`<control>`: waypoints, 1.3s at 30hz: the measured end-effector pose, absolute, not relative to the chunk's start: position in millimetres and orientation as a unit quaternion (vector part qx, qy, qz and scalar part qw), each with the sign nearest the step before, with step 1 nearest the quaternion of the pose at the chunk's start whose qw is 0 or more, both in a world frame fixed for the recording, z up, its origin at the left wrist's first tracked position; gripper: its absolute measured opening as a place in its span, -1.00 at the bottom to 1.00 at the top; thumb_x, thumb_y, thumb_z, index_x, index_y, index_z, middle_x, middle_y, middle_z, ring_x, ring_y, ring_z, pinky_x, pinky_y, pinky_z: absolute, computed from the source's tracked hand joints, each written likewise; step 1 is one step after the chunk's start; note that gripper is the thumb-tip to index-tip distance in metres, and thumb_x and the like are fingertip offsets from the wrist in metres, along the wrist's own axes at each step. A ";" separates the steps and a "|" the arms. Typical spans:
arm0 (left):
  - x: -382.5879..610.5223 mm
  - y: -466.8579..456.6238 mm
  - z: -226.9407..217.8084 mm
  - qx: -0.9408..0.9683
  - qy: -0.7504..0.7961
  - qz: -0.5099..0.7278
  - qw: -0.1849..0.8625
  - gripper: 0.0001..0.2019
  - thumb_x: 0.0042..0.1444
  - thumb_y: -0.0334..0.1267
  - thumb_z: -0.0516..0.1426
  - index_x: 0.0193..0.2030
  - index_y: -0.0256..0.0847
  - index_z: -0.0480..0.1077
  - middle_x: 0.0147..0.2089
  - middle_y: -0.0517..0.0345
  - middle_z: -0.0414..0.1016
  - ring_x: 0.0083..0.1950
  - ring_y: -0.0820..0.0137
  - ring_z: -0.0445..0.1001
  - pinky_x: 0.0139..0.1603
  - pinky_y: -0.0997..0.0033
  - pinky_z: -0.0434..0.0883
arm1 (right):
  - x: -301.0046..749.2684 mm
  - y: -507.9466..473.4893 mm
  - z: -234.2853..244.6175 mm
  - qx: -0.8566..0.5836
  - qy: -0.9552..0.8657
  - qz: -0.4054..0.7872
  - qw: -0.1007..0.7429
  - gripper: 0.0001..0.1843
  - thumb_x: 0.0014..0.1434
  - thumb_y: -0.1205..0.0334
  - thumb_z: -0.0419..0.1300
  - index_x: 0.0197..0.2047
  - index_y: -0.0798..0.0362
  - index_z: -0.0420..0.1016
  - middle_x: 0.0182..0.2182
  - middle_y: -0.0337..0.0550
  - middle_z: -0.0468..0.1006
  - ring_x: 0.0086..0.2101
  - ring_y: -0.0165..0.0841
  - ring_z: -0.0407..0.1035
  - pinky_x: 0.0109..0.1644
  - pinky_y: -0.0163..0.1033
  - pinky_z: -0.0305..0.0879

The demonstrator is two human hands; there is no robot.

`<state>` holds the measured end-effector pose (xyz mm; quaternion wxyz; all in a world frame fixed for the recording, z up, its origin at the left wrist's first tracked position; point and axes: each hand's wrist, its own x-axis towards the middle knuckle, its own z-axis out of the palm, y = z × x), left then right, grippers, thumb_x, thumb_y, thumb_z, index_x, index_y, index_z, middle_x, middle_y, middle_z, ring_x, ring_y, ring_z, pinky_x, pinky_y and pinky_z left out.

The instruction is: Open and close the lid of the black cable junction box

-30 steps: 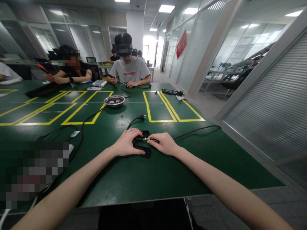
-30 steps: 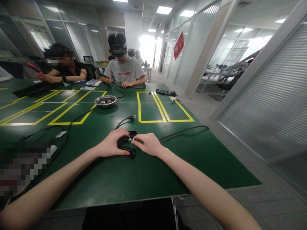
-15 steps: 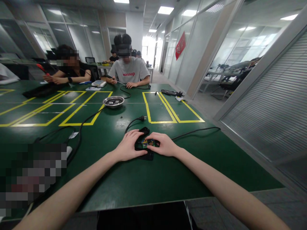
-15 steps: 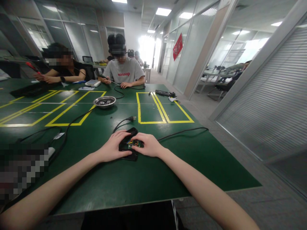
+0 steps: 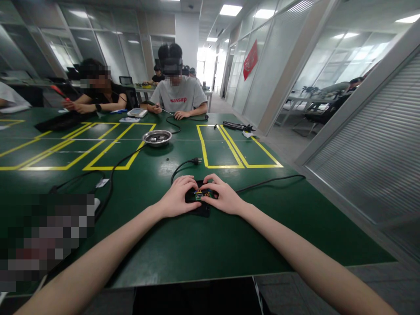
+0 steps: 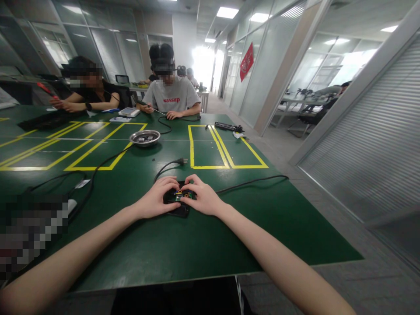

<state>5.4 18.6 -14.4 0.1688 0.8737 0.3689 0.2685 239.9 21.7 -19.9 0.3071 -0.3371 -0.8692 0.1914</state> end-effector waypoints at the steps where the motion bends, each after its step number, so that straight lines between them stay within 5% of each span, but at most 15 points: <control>1: 5.5 18.7 -14.6 0.873 0.370 0.269 0.169 -0.67 0.06 -0.13 0.34 -0.05 -0.10 0.44 0.11 -0.01 0.52 0.33 0.01 0.34 0.39 -0.08 0.25 | 239.3 21.6 -19.7 -0.333 -0.869 0.195 0.310 -0.72 0.25 0.18 0.32 0.02 0.02 0.57 0.04 -0.02 0.44 -0.24 -0.34 0.47 -0.14 -0.20 0.50; 6: 5.6 18.4 -13.7 0.870 0.384 0.261 0.168 -0.71 0.09 -0.14 0.32 -0.10 -0.11 0.39 0.08 0.01 0.53 0.28 0.05 0.39 0.34 -0.06 0.28 | 238.6 20.4 -14.7 -0.311 -0.873 0.203 0.315 -0.54 0.22 0.29 0.27 0.20 0.02 0.47 0.02 -0.02 0.46 -0.05 -0.23 0.46 0.02 -0.12 0.48; 10: 6.0 18.3 -11.8 0.865 0.393 0.262 0.170 -0.74 0.12 -0.17 0.30 -0.11 -0.12 0.37 0.08 0.01 0.52 0.22 0.08 0.41 0.30 -0.03 0.32 | 245.3 20.2 -9.6 -0.333 -0.871 0.194 0.303 -0.54 0.22 0.27 0.26 0.20 -0.01 0.47 0.06 -0.02 0.47 -0.11 -0.26 0.48 -0.04 -0.14 0.49; 14: 5.6 20.2 -12.7 0.857 0.408 0.265 0.170 -0.75 0.12 -0.15 0.29 -0.12 -0.11 0.37 0.06 0.01 0.51 0.18 0.08 0.43 0.28 -0.03 0.34 | 259.6 26.0 -6.5 -0.367 -0.871 0.168 0.282 -0.66 0.19 0.31 0.28 0.05 0.01 0.53 -0.05 -0.08 0.51 -0.33 -0.37 0.42 -0.20 -0.20 0.44; 19: 2.0 23.9 -16.5 0.854 0.419 0.262 0.163 -0.72 0.12 -0.10 0.29 -0.09 -0.10 0.39 0.11 -0.01 0.50 0.29 0.04 0.37 0.35 -0.08 0.28 | 272.2 36.4 -6.6 -0.379 -0.881 0.162 0.232 -0.95 0.19 0.31 0.33 -0.30 0.04 0.53 -0.31 -0.19 0.51 -0.36 -0.37 0.39 -0.27 -0.26 0.32; 29: -2.1 32.0 -18.9 0.854 0.432 0.245 0.156 -0.51 0.06 0.00 0.32 0.09 -0.12 0.38 0.24 -0.07 0.48 0.45 -0.06 0.23 0.44 -0.16 0.18 | 262.0 42.6 -20.4 -0.386 -0.876 0.117 0.264 -0.94 0.26 0.32 0.31 -0.29 0.04 0.53 -0.34 -0.19 0.51 -0.30 -0.33 0.39 -0.22 -0.24 0.28; 39: -3.7 35.3 -19.3 0.850 0.440 0.250 0.149 -0.49 0.10 0.06 0.29 0.13 -0.10 0.41 0.25 -0.05 0.48 0.43 -0.05 0.24 0.44 -0.18 0.18 | 249.6 45.5 -26.7 -0.387 -0.877 0.087 0.271 -0.95 0.28 0.28 0.32 -0.26 0.03 0.57 -0.32 -0.17 0.54 -0.25 -0.31 0.43 -0.18 -0.24 0.30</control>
